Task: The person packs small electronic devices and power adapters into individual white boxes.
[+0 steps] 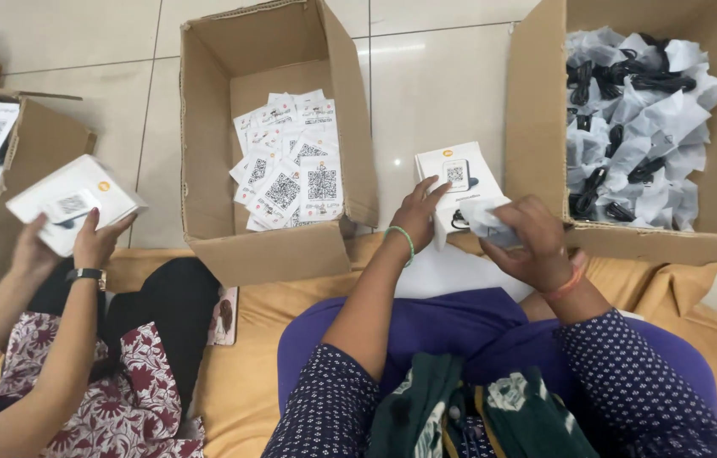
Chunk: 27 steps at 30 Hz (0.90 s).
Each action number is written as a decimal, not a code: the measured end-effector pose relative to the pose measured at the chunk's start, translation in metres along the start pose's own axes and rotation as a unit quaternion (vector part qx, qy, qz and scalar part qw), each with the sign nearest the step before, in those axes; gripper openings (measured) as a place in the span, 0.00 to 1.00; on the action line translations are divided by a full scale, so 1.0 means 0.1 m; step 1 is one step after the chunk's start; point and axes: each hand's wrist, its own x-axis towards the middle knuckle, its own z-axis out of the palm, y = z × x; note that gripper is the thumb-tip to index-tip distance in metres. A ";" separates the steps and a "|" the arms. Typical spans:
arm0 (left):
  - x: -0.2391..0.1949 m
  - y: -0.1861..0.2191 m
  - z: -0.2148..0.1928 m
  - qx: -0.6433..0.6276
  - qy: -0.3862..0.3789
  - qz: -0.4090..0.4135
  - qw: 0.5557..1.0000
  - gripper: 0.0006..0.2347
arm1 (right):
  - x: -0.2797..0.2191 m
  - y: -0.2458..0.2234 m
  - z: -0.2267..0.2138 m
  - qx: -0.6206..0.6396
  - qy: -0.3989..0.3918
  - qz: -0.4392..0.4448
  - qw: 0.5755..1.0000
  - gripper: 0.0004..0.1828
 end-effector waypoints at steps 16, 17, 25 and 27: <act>0.43 1.52 0.56 -0.363 0.175 0.057 0.913 0.20 | -0.13 0.82 0.42 0.597 0.280 0.490 0.570 0.20; 0.57 1.58 0.71 -0.382 0.170 0.048 0.907 0.21 | -0.14 0.90 0.37 0.601 0.316 0.481 0.555 0.18; 1.34 1.64 1.46 -0.496 0.097 0.017 0.863 0.22 | -0.23 1.48 -0.03 0.546 0.507 0.495 0.447 0.13; 1.36 1.86 1.30 -0.540 0.043 -0.026 0.840 0.21 | -0.26 1.56 -0.06 0.585 0.534 0.443 0.420 0.11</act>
